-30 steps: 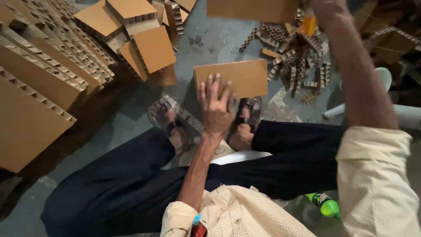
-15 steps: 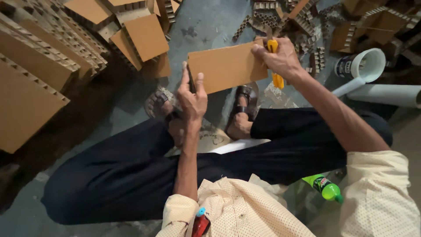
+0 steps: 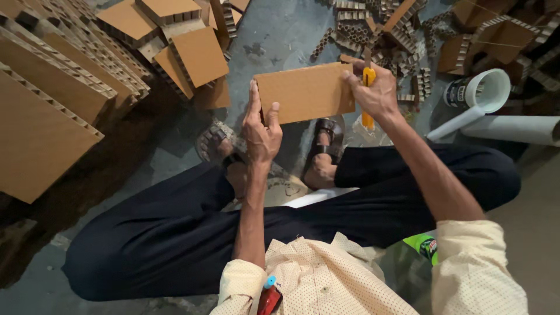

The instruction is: The person sits on the floor and uses a yellow utility knife to cut a piece of corrugated cardboard into smaller rectangular sections. They repeatedly score the cardboard and snap it apart, stacking the finished pieces to the side.

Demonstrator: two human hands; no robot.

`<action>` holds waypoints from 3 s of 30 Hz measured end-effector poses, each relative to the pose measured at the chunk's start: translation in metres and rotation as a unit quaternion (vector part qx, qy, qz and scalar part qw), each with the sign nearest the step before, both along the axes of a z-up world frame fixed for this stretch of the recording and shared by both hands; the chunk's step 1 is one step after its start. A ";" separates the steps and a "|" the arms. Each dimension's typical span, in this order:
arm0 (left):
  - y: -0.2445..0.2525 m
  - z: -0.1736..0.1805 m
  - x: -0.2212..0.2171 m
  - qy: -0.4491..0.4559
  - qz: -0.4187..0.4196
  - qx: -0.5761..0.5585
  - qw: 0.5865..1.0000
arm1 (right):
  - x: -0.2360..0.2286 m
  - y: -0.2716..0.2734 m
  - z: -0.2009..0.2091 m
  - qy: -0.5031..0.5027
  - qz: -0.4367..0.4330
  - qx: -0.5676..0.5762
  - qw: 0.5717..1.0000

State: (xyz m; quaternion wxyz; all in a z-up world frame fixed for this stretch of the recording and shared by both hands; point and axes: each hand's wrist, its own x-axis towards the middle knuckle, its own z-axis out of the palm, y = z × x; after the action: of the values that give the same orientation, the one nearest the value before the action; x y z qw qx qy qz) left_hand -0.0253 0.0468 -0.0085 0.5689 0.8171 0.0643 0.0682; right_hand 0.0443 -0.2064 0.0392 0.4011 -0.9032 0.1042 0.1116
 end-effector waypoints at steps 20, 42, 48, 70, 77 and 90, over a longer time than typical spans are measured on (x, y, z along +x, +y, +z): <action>0.009 0.010 -0.004 0.029 -0.054 0.004 0.998 | -0.041 0.015 -0.005 -0.064 0.132 -0.133 0.980; 0.001 0.044 0.095 0.096 -0.313 0.293 0.898 | -0.146 0.047 -0.151 0.086 -0.338 0.706 0.616; -0.014 0.056 0.077 0.077 -0.346 0.403 0.844 | -0.155 0.039 -0.121 0.149 -0.342 0.707 0.601; 0.007 0.026 0.066 -0.145 -0.269 0.306 0.901 | -0.051 0.099 0.025 -0.239 0.044 -0.054 0.968; 0.006 0.025 0.067 -0.159 -0.265 0.269 0.912 | -0.046 0.101 0.028 -0.198 0.043 -0.074 0.976; 0.004 0.033 0.062 -0.142 -0.258 0.349 0.890 | -0.042 0.098 0.031 -0.176 0.072 -0.085 0.978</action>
State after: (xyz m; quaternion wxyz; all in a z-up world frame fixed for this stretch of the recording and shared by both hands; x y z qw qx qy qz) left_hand 0.0371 0.0511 0.0249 0.2476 0.9324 -0.2579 0.0529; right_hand 0.0021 -0.1082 0.0701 0.3255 -0.9447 -0.0244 -0.0300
